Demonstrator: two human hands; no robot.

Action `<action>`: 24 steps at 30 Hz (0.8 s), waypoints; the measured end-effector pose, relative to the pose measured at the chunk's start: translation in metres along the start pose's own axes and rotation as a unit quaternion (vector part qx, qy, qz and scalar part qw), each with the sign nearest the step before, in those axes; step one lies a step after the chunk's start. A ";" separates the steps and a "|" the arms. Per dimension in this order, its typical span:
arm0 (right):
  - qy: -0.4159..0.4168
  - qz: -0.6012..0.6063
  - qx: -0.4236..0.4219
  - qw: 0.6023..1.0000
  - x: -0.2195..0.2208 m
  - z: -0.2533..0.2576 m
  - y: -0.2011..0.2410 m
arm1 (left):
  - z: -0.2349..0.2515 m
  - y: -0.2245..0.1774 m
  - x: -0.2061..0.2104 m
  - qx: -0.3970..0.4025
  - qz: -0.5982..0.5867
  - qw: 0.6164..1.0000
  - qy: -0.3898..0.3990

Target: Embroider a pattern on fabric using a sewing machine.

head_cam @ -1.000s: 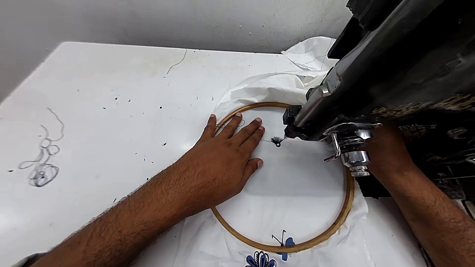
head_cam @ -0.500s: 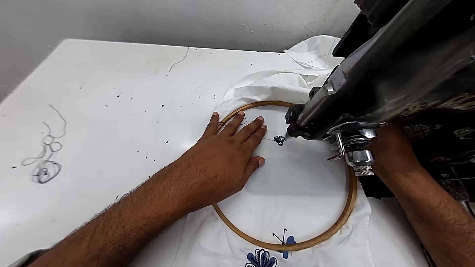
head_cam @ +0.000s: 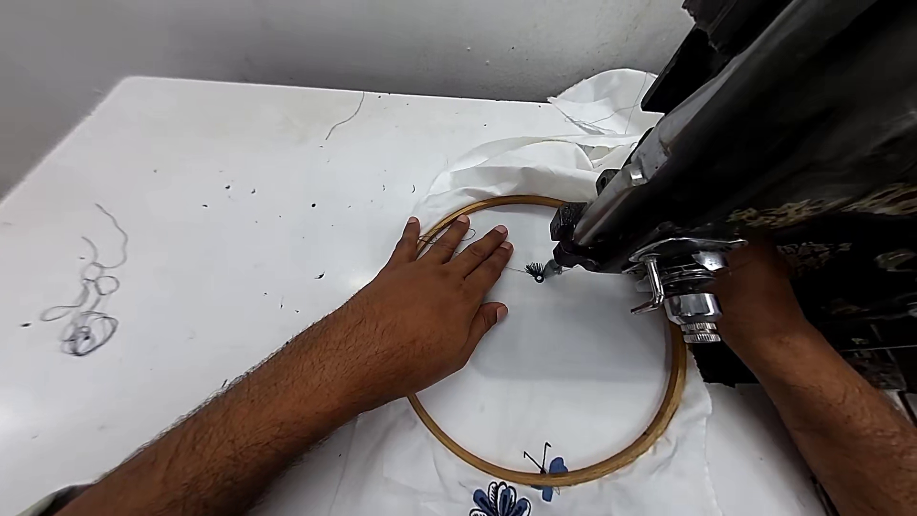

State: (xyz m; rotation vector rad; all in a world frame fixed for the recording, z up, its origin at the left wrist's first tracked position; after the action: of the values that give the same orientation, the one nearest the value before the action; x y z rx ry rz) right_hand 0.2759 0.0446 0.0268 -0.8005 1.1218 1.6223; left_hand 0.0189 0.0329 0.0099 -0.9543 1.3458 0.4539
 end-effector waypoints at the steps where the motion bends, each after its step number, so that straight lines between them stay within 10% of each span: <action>1: 0.006 0.003 0.006 1.000 0.001 -0.001 0.001 | -0.001 0.001 -0.002 -0.003 0.000 1.000 0.006; 24: 0.012 -0.023 -0.021 0.999 0.000 0.000 -0.001 | 0.001 0.002 -0.001 -0.006 0.013 1.000 0.005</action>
State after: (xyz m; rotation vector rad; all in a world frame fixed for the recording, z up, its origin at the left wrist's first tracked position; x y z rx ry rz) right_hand 0.2767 0.0447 0.0260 -0.8700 1.0812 1.6058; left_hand 0.0172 0.0349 0.0099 -0.9517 1.3672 0.4777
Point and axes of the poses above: each hand's wrist, its own z-axis towards the middle knuckle, its own x-axis out of the palm, y = z × x, the point moved 4 cm from there along z, towards the middle knuckle, and after that the axes turned 12 degrees about -z, right-handed, at the moved point
